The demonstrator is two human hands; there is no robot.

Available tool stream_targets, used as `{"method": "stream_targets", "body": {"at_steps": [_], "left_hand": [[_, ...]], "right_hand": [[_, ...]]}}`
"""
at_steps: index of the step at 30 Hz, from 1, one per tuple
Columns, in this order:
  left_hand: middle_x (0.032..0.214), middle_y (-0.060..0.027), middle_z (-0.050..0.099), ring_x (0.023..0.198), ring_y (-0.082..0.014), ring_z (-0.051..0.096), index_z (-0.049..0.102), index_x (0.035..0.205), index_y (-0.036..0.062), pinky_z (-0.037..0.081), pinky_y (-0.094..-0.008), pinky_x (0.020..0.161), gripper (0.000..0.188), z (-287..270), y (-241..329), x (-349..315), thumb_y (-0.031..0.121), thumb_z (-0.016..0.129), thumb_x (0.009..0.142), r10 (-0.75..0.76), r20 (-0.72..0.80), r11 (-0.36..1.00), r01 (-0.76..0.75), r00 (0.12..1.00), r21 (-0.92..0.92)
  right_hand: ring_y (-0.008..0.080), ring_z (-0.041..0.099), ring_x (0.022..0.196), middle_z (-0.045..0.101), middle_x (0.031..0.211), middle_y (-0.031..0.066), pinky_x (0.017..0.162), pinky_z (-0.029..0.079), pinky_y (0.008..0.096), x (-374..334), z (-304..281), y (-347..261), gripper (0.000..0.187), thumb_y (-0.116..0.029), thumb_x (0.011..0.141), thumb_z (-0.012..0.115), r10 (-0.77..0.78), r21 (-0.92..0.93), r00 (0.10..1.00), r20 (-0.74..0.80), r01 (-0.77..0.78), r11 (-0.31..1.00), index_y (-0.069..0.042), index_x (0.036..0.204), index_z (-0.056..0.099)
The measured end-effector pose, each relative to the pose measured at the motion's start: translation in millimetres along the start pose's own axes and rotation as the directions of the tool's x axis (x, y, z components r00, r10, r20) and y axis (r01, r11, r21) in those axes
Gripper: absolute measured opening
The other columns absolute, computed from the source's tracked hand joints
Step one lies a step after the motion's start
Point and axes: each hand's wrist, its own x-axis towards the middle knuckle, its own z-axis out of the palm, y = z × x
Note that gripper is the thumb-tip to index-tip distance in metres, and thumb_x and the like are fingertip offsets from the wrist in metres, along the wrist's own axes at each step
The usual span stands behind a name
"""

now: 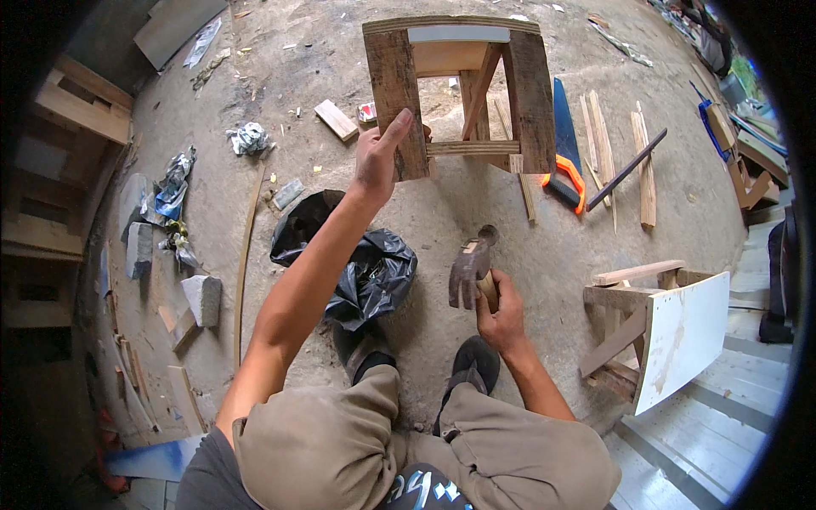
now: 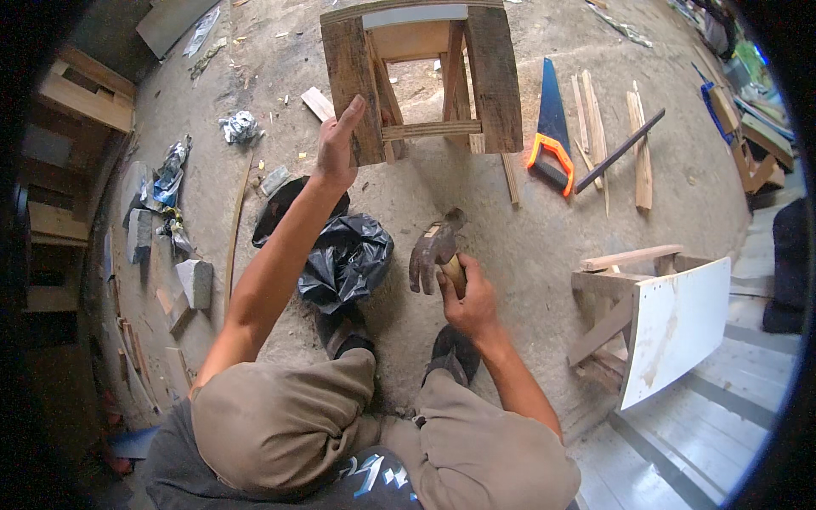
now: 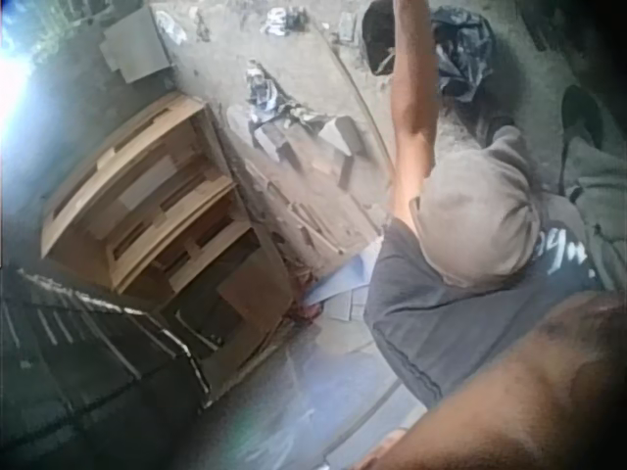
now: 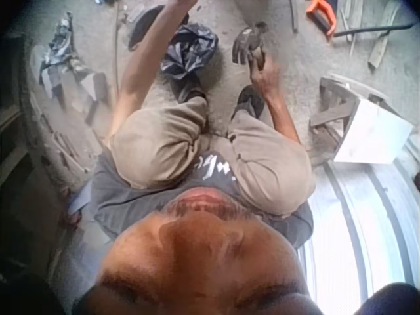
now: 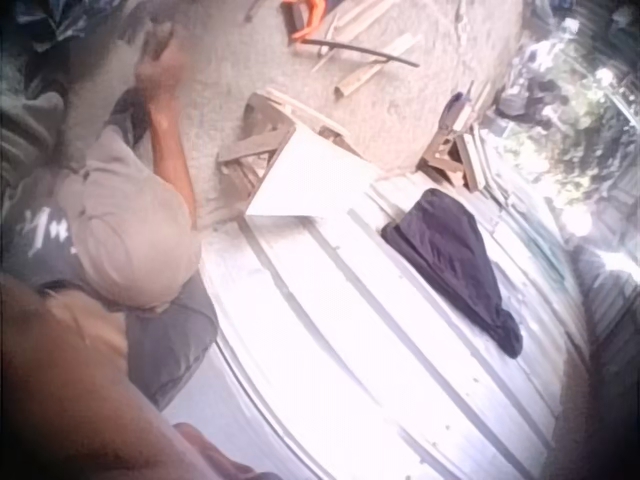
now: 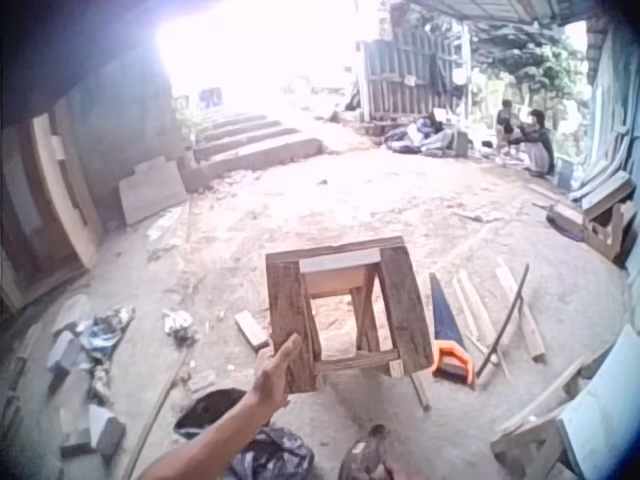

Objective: The person assembles a small wooden structure by fitting pieces together and securing them with nails. They use a hammer to drive nails into the wood and a metal ruler to measure and align the components.

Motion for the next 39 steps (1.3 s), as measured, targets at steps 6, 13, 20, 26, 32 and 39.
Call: {"method": "stream_targets", "body": {"at_steps": [6, 13, 20, 26, 32, 39], "left_hand": [[0.099, -0.0128, 0.07, 0.087, -0.02, 0.067, 0.065, 0.106, -0.0055, 0.054, -0.0337, 0.078, 0.039, -5.5, -24.9, -10.7, 0.033, 0.063, 0.096, 0.082, 0.016, 0.993, -0.081, 0.996, -0.088], [0.098, -0.0149, 0.069, 0.089, -0.0239, 0.068, 0.061, 0.113, -0.006, 0.055, -0.0385, 0.081, 0.052, -26.7, -39.9, -39.7, 0.044, 0.058, 0.097, 0.128, 0.041, 0.991, -0.127, 0.991, -0.043], [0.101, -0.018, 0.067, 0.088, -0.0259, 0.067, 0.049, 0.126, -0.0071, 0.055, -0.0395, 0.076, 0.072, -25.8, -71.5, -51.9, 0.055, 0.061, 0.092, 0.128, 0.122, 0.982, -0.143, 0.984, 0.125], [0.102, -0.0188, 0.067, 0.088, -0.0261, 0.067, 0.049, 0.127, -0.0073, 0.054, -0.04, 0.078, 0.073, -27.2, -76.5, -48.4, 0.056, 0.06, 0.093, 0.163, 0.135, 0.975, -0.18, 0.977, 0.131], [0.097, -0.0105, 0.069, 0.087, -0.0188, 0.063, 0.067, 0.104, -0.0064, 0.049, -0.0322, 0.079, 0.054, -10.2, -62.0, -56.5, 0.046, 0.062, 0.095, 0.15, 0.093, 0.987, -0.155, 0.984, 0.047], [0.098, -0.0105, 0.069, 0.087, -0.0181, 0.063, 0.067, 0.103, -0.0066, 0.049, -0.0316, 0.079, 0.052, -3.1, -58.4, -50.1, 0.044, 0.058, 0.098, 0.131, 0.067, 0.988, -0.136, 0.989, 0.07]], "right_hand": [[0.022, 0.067, 0.069, 0.067, 0.084, 0.0176, 0.063, 0.053, 0.0346, -7.3, 13.0, -3.6, 0.04, -0.027, 0.096, 0.064, 0.117, 0.194, 0.993, 0.013, -0.118, 0.974, 0.002, 0.121, 0.052], [0.011, 0.043, 0.05, 0.046, 0.072, 0.0013, 0.048, 0.039, 0.0282, -33.6, 33.8, -8.2, 0.042, -0.044, 0.106, 0.042, 0.686, 0.814, 0.625, 0.373, -0.575, 0.082, -0.004, 0.109, 0.05], [0.0098, 0.039, 0.052, 0.044, 0.073, 0.0005, 0.046, 0.035, 0.0258, -5.0, 29.3, -10.6, 0.047, -0.051, 0.104, 0.042, 0.502, 0.707, 0.503, 0.704, -0.428, -0.563, -0.005, 0.109, 0.049], [0.0069, 0.036, 0.047, 0.041, 0.071, -0.0007, 0.041, 0.033, 0.0226, 7.4, 23.1, -18.2, 0.037, -0.044, 0.104, 0.044, 0.374, 0.434, 0.382, 0.845, -0.081, -0.897, -0.008, 0.095, 0.047], [0.0056, 0.035, 0.045, 0.039, 0.07, -0.0012, 0.039, 0.033, 0.0218, 20.2, 7.3, -44.7, 0.037, -0.044, 0.104, 0.045, 0.068, 0.303, 0.607, 0.792, -0.293, -0.907, -0.007, 0.099, 0.048], [0.006, 0.035, 0.046, 0.039, 0.07, -0.0007, 0.039, 0.034, 0.0217, 18.1, 6.8, -45.2, 0.036, -0.042, 0.104, 0.045, 0.428, 0.44, 0.371, 0.824, 0.057, -0.896, -0.007, 0.099, 0.048]]}}
